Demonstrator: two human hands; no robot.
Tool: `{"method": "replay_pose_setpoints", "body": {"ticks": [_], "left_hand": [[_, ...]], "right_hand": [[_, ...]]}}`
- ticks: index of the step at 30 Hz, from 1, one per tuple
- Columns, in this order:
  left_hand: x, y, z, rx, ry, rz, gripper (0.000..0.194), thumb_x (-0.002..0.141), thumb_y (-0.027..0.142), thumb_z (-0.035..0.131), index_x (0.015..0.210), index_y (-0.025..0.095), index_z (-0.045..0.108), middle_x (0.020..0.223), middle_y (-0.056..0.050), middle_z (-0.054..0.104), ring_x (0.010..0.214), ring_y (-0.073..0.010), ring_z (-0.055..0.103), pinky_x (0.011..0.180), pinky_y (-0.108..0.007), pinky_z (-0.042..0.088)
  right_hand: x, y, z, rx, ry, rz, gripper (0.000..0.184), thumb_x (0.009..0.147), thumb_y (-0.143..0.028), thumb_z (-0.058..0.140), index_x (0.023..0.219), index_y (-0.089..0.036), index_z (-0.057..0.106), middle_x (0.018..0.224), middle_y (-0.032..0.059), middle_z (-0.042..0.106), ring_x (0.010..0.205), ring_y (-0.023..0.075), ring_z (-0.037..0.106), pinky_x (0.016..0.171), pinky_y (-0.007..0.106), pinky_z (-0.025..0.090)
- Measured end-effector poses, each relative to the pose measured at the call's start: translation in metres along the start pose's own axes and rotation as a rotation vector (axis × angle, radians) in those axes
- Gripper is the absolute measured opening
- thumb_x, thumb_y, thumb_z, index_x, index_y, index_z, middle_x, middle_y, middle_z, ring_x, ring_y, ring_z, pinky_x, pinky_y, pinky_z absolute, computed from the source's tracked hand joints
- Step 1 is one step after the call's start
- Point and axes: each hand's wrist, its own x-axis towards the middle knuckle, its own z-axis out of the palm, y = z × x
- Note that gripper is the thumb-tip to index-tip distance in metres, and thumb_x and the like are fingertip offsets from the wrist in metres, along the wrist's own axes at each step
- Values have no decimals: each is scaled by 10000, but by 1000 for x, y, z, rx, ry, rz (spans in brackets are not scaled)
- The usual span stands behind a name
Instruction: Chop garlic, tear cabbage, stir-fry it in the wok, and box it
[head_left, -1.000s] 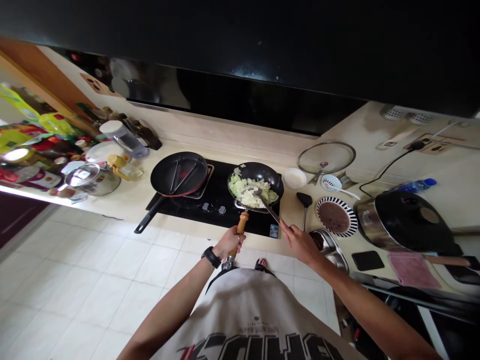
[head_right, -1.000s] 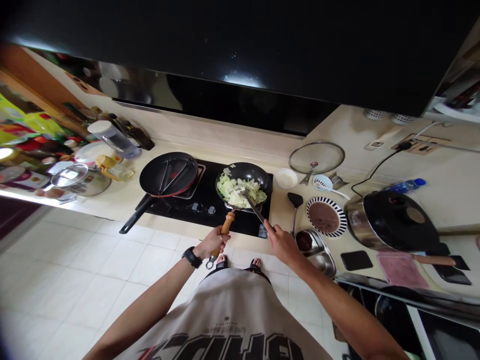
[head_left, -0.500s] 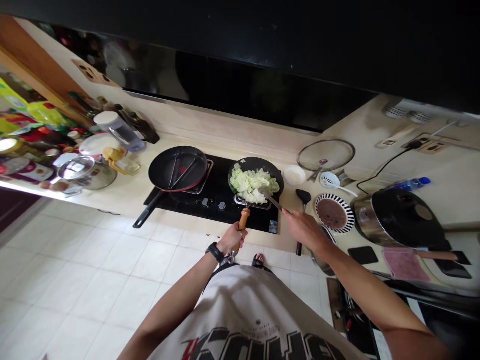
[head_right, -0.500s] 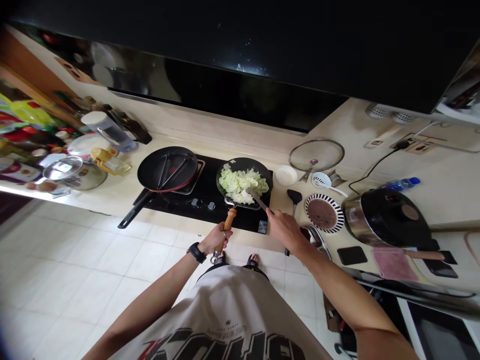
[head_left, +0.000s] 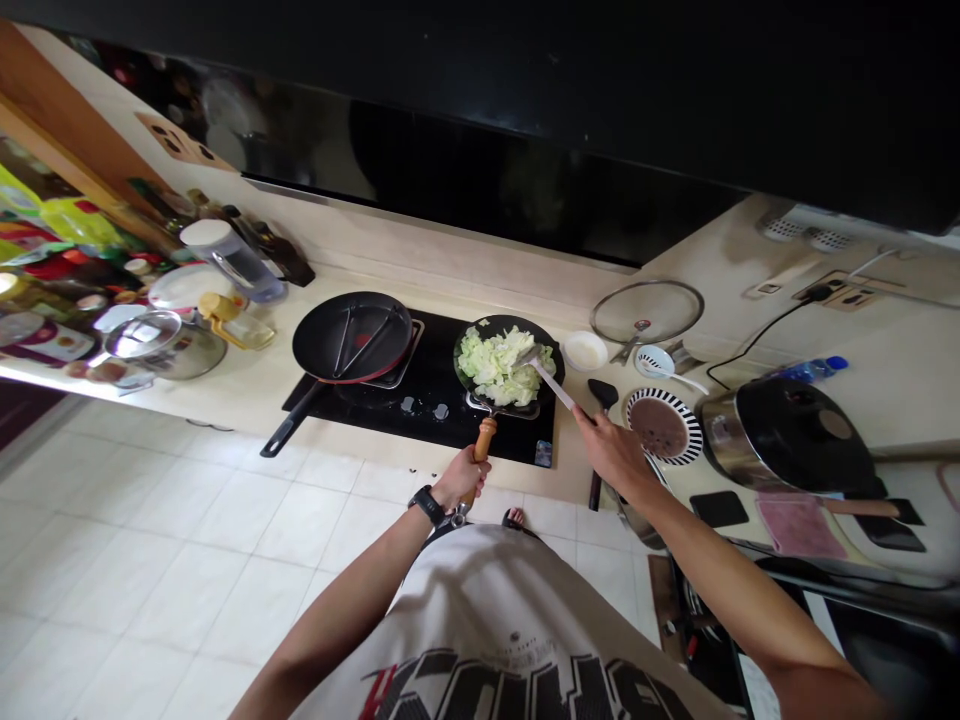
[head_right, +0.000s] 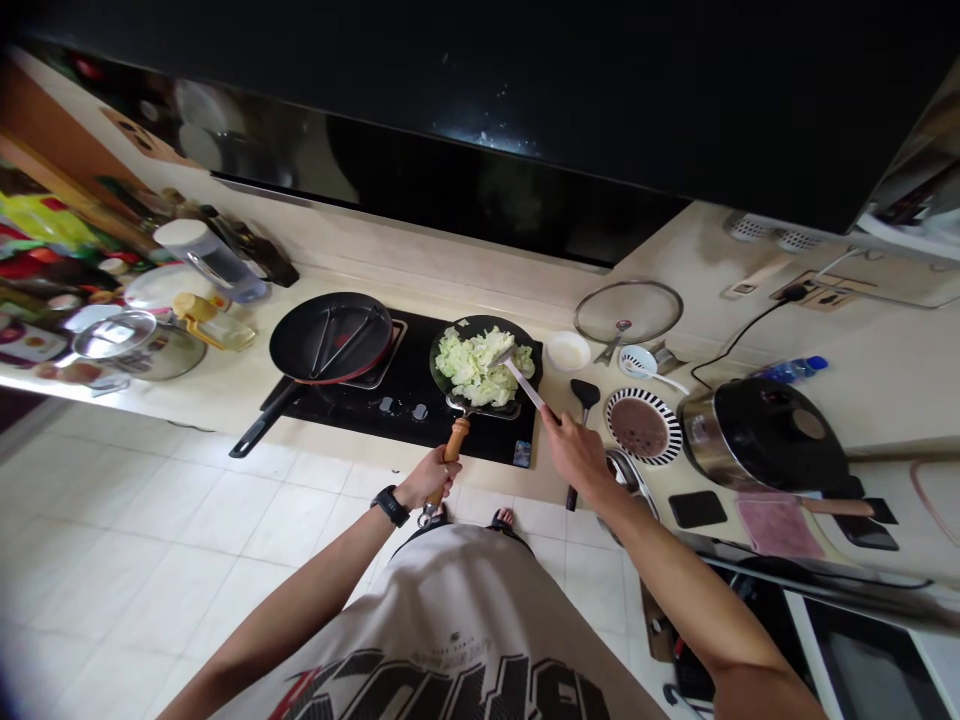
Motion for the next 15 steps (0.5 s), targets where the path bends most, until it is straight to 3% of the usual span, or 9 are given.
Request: {"method": "replay_pose_setpoints", "body": {"ticks": [5, 8, 11, 15], "left_hand": [[1, -1, 0, 17, 20, -24, 267, 833, 206, 646, 982, 213, 424, 567, 101, 464, 385, -75, 438, 416, -182, 345], [1, 0, 0, 17, 13, -19, 257, 838, 190, 633, 986, 212, 424, 563, 102, 462, 385, -77, 439, 414, -182, 345], [-1, 2, 0, 18, 10, -32, 248, 843, 169, 618, 985, 215, 419, 561, 106, 452, 380, -73, 431, 409, -178, 345], [-4, 4, 0, 19, 2, -47, 253, 847, 187, 632, 986, 216, 423, 578, 109, 443, 380, -65, 420, 415, -182, 359]], "right_hand": [[1, 26, 18, 417, 120, -8, 438, 1003, -289, 486, 1393, -173, 650, 1089, 137, 768, 904, 235, 737, 818, 297, 544], [21, 37, 26, 652, 186, 48, 453, 996, -333, 502, 1362, -113, 655, 1009, 140, 783, 764, 201, 733, 736, 266, 553], [57, 31, 36, 860, 105, 173, 439, 1016, -343, 464, 1375, -142, 618, 888, 80, 765, 525, 130, 646, 531, 218, 508], [101, 29, 42, 1082, -143, 331, 314, 1033, -343, 480, 1241, -164, 633, 730, 3, 676, 399, 63, 528, 395, 154, 389]]}}
